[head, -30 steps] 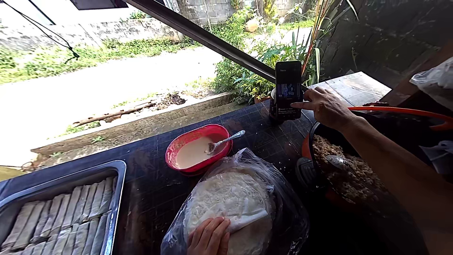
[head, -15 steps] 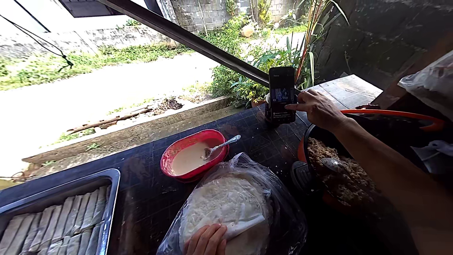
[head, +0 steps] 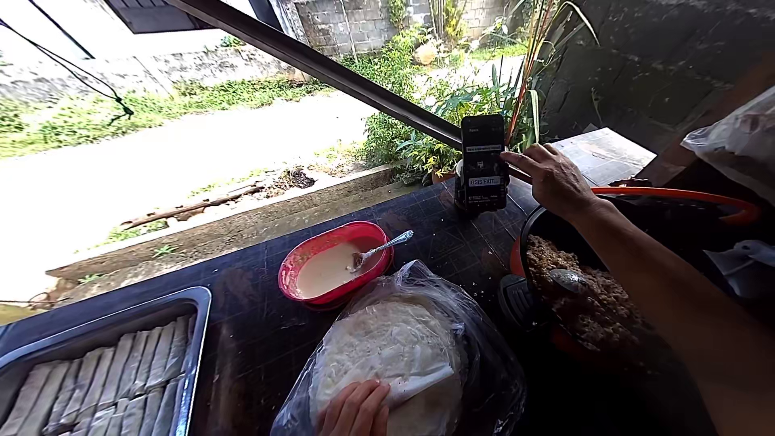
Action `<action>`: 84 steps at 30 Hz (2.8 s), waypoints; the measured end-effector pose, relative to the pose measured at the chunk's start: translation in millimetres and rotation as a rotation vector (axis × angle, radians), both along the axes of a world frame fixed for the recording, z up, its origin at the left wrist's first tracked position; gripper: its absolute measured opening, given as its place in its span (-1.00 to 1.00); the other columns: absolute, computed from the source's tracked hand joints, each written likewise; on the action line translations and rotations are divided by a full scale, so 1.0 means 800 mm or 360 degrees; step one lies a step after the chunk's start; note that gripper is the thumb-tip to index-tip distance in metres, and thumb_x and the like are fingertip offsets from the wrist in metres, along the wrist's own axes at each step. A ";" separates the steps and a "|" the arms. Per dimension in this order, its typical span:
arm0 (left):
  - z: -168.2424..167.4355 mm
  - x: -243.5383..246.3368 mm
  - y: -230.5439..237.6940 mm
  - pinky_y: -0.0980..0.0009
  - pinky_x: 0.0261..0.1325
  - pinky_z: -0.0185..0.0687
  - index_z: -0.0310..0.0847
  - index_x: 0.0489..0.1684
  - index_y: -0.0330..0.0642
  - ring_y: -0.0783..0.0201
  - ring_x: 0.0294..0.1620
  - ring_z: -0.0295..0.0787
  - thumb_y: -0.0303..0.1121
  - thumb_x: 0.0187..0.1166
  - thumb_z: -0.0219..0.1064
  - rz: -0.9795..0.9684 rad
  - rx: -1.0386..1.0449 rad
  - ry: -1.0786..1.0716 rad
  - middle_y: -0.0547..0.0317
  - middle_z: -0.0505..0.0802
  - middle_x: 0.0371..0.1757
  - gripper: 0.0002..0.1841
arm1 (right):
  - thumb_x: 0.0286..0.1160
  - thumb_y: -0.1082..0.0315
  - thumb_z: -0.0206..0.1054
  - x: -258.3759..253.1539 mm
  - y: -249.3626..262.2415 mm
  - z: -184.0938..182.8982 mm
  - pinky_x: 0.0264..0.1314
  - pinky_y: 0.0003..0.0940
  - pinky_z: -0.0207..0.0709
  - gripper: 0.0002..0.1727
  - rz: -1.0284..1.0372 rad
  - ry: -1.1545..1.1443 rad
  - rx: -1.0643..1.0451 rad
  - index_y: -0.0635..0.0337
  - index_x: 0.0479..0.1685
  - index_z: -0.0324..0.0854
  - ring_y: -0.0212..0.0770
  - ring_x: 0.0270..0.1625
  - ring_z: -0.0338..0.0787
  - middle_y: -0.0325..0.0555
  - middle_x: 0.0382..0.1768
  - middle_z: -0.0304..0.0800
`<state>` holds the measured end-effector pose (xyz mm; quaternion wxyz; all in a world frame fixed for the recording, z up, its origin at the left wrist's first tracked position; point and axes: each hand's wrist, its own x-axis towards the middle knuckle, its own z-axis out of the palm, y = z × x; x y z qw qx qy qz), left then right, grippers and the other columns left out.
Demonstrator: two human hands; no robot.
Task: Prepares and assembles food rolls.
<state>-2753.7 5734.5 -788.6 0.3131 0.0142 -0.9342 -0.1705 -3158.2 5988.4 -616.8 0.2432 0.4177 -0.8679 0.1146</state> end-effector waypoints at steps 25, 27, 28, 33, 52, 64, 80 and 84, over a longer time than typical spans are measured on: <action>0.024 0.009 0.003 0.16 0.26 0.60 0.91 -0.01 -0.07 0.02 0.17 0.81 -0.17 0.76 0.07 -0.0003 -0.0062 -0.0108 0.07 0.93 0.02 -0.60 | 0.66 0.42 0.11 0.339 -0.022 -0.046 0.29 -0.41 0.63 -0.68 0.0855 -0.0545 -0.0345 0.01 0.01 0.84 -0.22 0.14 0.80 -0.19 -0.08 0.88; 0.026 0.008 0.003 0.16 0.19 0.69 0.93 -0.04 -0.11 0.00 0.08 0.86 -0.22 0.72 0.11 -0.0016 -0.0047 -0.0091 0.03 0.93 -0.03 -0.62 | 0.60 0.39 0.21 0.359 -0.053 -0.089 0.29 -0.34 0.66 -0.72 0.0834 -0.0539 -0.0237 0.05 0.04 0.84 -0.16 0.15 0.83 -0.17 -0.05 0.89; 0.027 0.008 0.002 0.18 0.17 0.73 0.93 -0.05 -0.13 0.01 0.05 0.88 -0.22 0.71 0.12 -0.0021 -0.0040 -0.0095 0.02 0.93 -0.05 -0.62 | 0.59 0.35 0.25 0.364 -0.068 -0.105 0.28 -0.28 0.68 -0.73 0.0799 -0.0526 -0.0167 0.09 0.06 0.85 -0.11 0.16 0.84 -0.14 -0.03 0.89; 0.030 0.006 0.001 0.20 0.13 0.78 0.93 -0.08 -0.21 0.00 -0.01 0.91 -0.24 0.68 0.15 0.0008 0.0025 -0.0136 -0.02 0.94 -0.06 -0.63 | 0.58 0.26 0.36 0.375 -0.116 -0.144 0.22 -0.16 0.70 -0.72 0.0722 -0.0486 0.0015 0.20 0.08 0.84 0.01 0.13 0.84 -0.02 -0.05 0.87; 0.042 0.011 0.016 0.15 -0.08 0.78 0.89 -0.20 -0.26 -0.03 -0.17 0.89 -0.36 0.55 0.29 0.0080 -0.0028 -0.0259 -0.02 0.90 -0.22 -0.77 | 0.52 0.43 0.29 0.380 -0.126 -0.174 0.07 -0.16 0.66 -0.82 0.0670 -0.0273 -0.0146 0.18 -0.24 0.84 -0.01 -0.05 0.84 -0.05 -0.22 0.86; 0.056 0.013 0.005 0.21 0.17 0.75 0.87 0.05 -0.25 0.00 0.02 0.87 -0.26 0.61 0.33 -0.0165 0.0019 -0.0333 -0.01 0.91 -0.03 -0.70 | 0.70 -0.16 0.16 0.343 -0.055 -0.192 0.25 -0.04 0.56 -0.45 0.0482 -0.0327 -0.0333 0.07 0.19 0.82 0.05 0.13 0.79 0.05 0.04 0.84; 0.042 -0.011 0.037 0.31 0.12 0.74 0.89 -0.10 -0.17 0.10 -0.01 0.86 -0.36 0.68 0.28 -0.0421 0.0045 -0.0226 0.07 0.90 -0.14 -0.78 | 0.78 0.20 0.17 0.353 -0.031 -0.223 0.31 -0.22 0.47 -0.73 0.0504 -0.0173 -0.0528 -0.04 0.02 0.83 0.00 0.14 0.72 0.03 -0.03 0.81; 0.038 -0.008 0.039 0.28 0.13 0.74 0.88 -0.05 -0.17 0.08 0.00 0.87 -0.41 0.68 0.25 -0.0430 -0.0058 -0.0148 0.07 0.92 -0.11 -0.78 | 0.77 0.22 0.20 0.356 -0.021 -0.219 0.33 -0.23 0.42 -0.75 0.0464 -0.0137 -0.0523 -0.08 0.05 0.83 -0.01 0.13 0.68 0.02 -0.05 0.77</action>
